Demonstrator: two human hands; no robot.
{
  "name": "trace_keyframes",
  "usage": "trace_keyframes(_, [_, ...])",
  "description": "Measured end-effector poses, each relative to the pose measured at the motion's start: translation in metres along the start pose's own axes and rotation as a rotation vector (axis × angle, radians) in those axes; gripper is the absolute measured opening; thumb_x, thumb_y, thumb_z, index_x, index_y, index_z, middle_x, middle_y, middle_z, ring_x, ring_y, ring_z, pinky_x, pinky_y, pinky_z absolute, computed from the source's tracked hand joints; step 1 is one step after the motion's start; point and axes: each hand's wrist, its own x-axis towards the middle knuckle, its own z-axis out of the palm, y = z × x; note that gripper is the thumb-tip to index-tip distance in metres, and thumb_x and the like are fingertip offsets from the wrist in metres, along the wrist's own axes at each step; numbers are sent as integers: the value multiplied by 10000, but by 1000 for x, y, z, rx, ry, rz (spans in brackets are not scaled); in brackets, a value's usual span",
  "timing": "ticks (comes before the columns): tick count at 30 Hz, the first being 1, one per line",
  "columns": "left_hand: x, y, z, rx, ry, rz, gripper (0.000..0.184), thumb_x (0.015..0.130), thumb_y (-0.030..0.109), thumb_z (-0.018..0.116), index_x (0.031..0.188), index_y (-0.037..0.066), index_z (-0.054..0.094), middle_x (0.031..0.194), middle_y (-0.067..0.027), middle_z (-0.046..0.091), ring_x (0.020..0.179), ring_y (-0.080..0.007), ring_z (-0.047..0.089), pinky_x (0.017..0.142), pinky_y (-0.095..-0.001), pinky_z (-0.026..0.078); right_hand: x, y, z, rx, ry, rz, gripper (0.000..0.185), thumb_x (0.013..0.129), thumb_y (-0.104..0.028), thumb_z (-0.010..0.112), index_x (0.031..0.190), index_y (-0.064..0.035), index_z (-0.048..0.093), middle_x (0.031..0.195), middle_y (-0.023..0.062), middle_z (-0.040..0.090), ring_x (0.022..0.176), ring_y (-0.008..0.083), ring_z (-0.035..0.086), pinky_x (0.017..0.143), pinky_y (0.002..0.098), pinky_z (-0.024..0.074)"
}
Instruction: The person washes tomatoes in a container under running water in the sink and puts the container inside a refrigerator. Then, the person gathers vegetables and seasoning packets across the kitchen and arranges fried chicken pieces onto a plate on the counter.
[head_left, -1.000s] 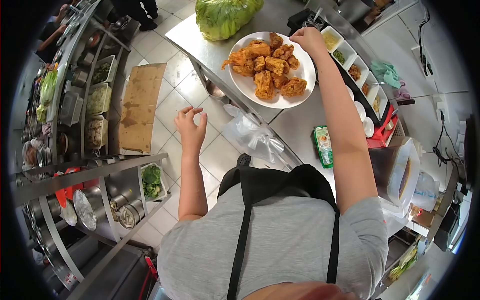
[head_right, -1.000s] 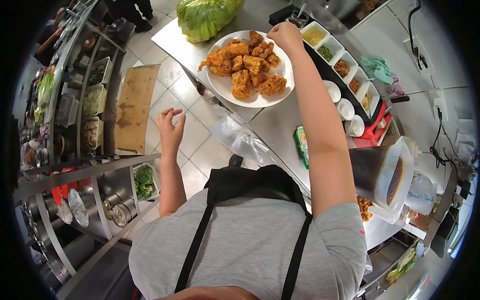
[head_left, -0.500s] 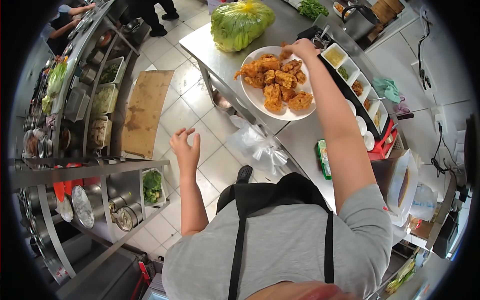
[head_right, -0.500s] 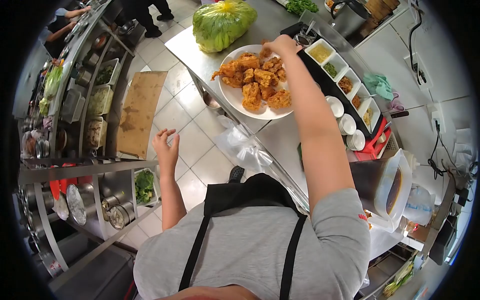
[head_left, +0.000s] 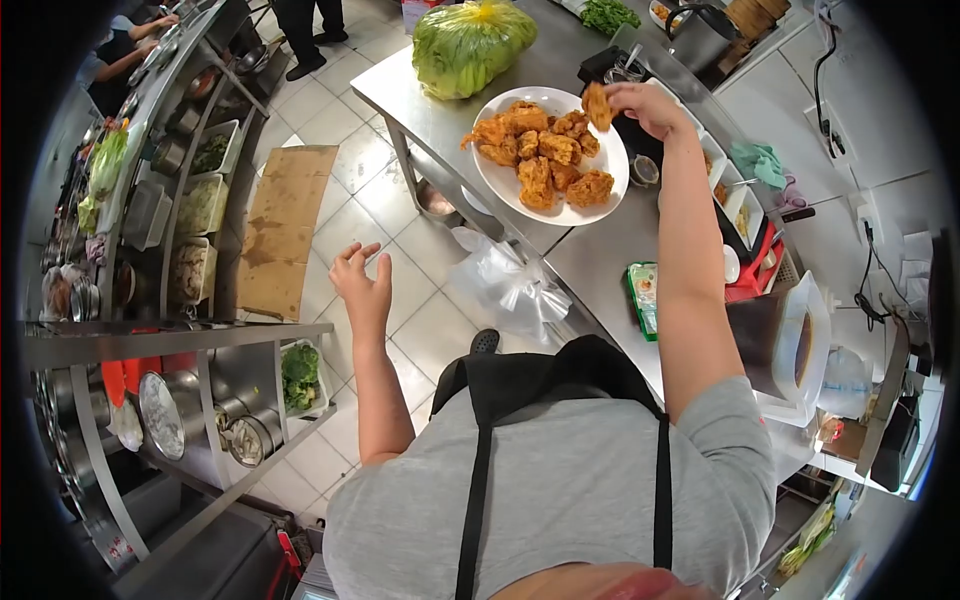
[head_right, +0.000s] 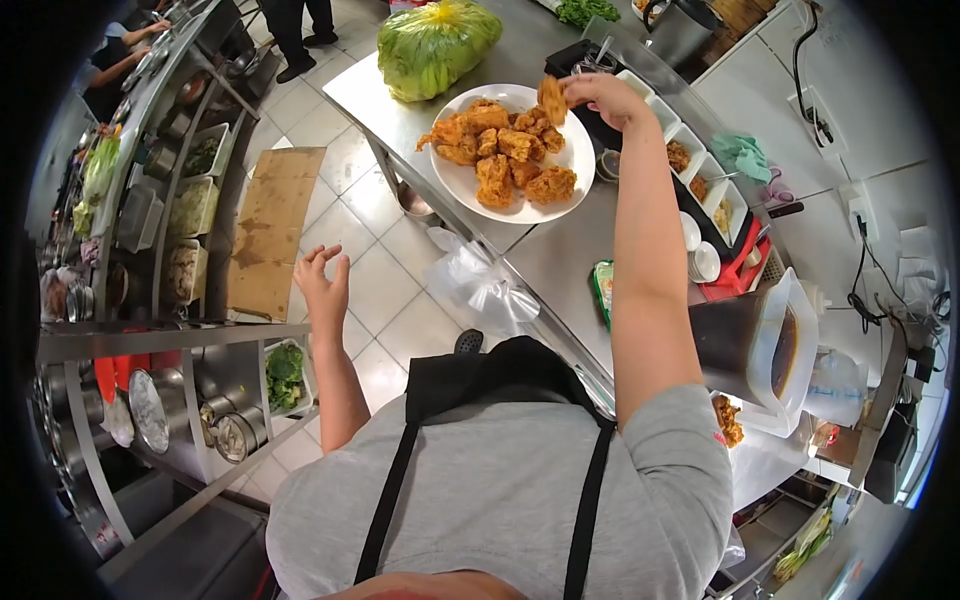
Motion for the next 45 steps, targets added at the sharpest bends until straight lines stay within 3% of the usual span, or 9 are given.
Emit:
trace_keyframes(4, [-2, -1, 7, -5, -30, -6, 198, 750, 192, 602, 919, 90, 612, 1071, -121, 466, 1063, -291, 363, 913, -402, 293, -2, 17, 4, -849, -128, 99, 295, 587, -136, 647, 867, -44, 647, 783, 49, 625, 790, 140, 565, 745, 252, 414])
trace_keyframes(7, [-3, 0, 10, 1, -50, -8, 199, 750, 188, 602, 921, 85, 612, 1069, -122, 466, 1062, -290, 364, 914, -400, 294, 11, 32, 13, -862, -56, 62, 304, 594, -169, 675, 881, -71, 651, 784, 61, 635, 789, 157, 580, 734, 258, 423])
trace_keyframes(9, [-1, 4, 11, -8, -45, 4, 199, 749, 186, 603, 921, 85, 612, 1068, -122, 466, 1063, -288, 363, 915, -400, 293, 35, 48, 16, -956, 312, -150, 236, 606, -247, 683, 826, -161, 680, 788, -8, 650, 827, 178, 557, 769, 369, 389])
trace_keyframes(13, [2, 12, 10, -16, -48, 46, 202, 749, 181, 604, 927, 87, 610, 1065, -120, 467, 1068, -283, 360, 919, -399, 289, 43, 46, 32, -1277, 215, -201, 162, 649, -260, 649, 803, -224, 688, 787, -21, 650, 929, 193, 518, 834, 461, 253])
trace_keyframes(18, [0, 20, 3, -34, -36, 71, 185, 770, 192, 605, 937, 110, 611, 1060, -111, 484, 1036, -271, 391, 898, -381, 295, 31, 2, 17, -1300, 238, -122, 140, 660, -253, 635, 783, -218, 695, 733, 6, 647, 813, 184, 564, 774, 412, 328])
trace_keyframes(23, [1, 47, 7, -77, -65, 211, 188, 757, 163, 616, 933, 98, 611, 1039, -101, 500, 1008, -263, 415, 888, -367, 309, -2, -33, -20, -613, 205, -55, 177, 653, -203, 671, 700, -33, 665, 656, 54, 623, 628, 120, 543, 575, 264, 403])
trace_keyframes(31, [-33, 141, 48, -402, -902, 543, 195, 766, 165, 613, 928, 57, 599, 956, -95, 550, 962, -254, 472, 840, -335, 363, -183, -96, 33, -477, 261, -352, 234, 736, -225, 614, 802, -3, 650, 716, 31, 606, 676, 118, 529, 616, 248, 409])
trace_keyframes(37, [-78, 196, 83, -383, -1250, 930, 205, 782, 162, 596, 955, 51, 595, 973, -97, 565, 962, -250, 496, 860, -326, 354, -416, -114, 54, -859, 867, -543, 118, 680, -119, 623, 741, -20, 644, 650, 103, 581, 647, 205, 551, 585, 286, 429])
trace_keyframes(45, [-164, 261, 115, -440, -1792, 876, 265, 811, 214, 560, 995, 23, 582, 988, -75, 560, 917, -198, 527, 828, -296, 399, -602, 41, -25, -682, 1300, 204, 186, 718, -168, 619, 770, 9, 643, 647, 102, 607, 604, 156, 579, 600, 263, 462])
